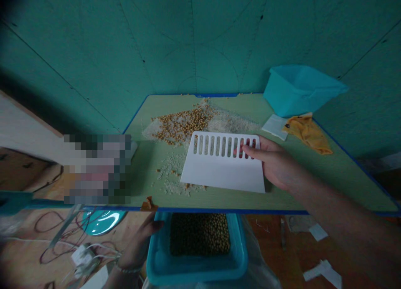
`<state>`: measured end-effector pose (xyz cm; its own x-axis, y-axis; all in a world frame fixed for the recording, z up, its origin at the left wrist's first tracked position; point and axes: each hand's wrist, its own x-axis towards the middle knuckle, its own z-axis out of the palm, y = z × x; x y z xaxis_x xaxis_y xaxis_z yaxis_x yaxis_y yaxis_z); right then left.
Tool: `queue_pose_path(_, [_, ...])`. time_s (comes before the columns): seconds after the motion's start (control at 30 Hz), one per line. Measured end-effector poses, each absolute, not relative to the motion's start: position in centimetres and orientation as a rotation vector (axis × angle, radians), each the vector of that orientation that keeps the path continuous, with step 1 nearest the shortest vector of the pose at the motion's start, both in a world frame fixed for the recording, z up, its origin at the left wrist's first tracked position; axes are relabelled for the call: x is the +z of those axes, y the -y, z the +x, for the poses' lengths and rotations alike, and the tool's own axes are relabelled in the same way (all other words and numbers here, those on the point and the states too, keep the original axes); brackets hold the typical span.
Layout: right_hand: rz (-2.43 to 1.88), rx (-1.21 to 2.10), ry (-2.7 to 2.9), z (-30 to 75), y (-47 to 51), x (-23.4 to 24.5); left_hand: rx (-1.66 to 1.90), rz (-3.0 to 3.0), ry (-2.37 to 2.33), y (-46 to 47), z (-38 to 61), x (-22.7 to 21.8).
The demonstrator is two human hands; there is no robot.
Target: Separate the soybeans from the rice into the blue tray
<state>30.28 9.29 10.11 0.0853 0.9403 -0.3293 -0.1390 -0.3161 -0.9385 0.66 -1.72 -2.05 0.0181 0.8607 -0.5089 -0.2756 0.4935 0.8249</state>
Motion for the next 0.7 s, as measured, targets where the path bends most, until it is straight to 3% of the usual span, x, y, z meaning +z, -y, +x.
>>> queue_pose_path(0.7, [-1.431, 1.519, 0.893, 30.5, -7.3, 8.8, 0.971, 0.563, -1.226, 1.7, 0.7, -2.3])
